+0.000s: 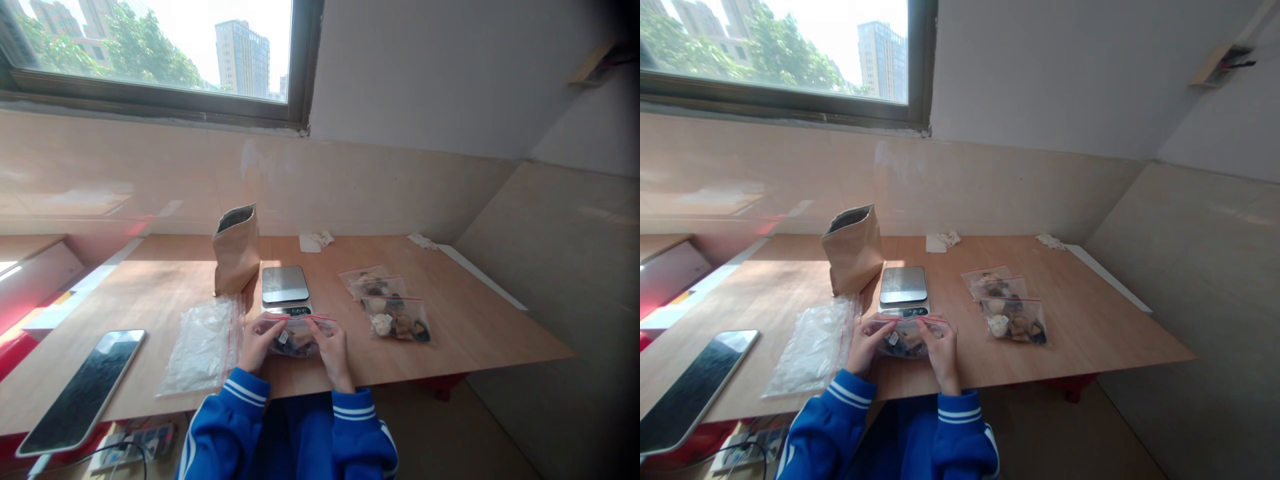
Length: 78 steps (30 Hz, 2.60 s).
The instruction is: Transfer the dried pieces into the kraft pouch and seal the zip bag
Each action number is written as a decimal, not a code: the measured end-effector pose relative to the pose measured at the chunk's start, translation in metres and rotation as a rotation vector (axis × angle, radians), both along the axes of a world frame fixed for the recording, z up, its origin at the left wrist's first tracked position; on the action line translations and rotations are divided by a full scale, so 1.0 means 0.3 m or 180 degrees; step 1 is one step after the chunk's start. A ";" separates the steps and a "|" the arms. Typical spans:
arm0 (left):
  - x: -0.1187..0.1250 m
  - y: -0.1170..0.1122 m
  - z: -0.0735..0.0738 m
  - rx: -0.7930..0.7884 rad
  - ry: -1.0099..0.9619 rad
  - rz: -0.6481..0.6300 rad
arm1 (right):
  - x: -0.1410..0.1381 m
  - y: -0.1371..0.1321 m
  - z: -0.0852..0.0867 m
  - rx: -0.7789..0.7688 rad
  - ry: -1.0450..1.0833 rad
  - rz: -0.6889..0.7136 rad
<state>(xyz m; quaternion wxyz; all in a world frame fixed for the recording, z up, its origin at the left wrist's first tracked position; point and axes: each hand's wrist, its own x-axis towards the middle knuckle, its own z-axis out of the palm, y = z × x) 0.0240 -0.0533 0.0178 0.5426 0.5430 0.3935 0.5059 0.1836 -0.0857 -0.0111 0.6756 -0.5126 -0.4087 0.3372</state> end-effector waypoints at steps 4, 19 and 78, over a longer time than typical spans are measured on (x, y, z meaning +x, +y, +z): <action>0.003 -0.002 -0.003 -0.0090 -0.0043 0.0139 | -0.001 0.003 -0.006 0.0063 0.0055 0.0042; 0.016 -0.006 -0.007 -0.0199 -0.0065 0.0075 | -0.031 -0.020 0.034 -0.0181 0.0438 0.0856; 0.048 -0.003 -0.017 -0.0551 -0.0995 0.0241 | -0.023 -0.031 0.066 -0.0271 0.0508 0.0533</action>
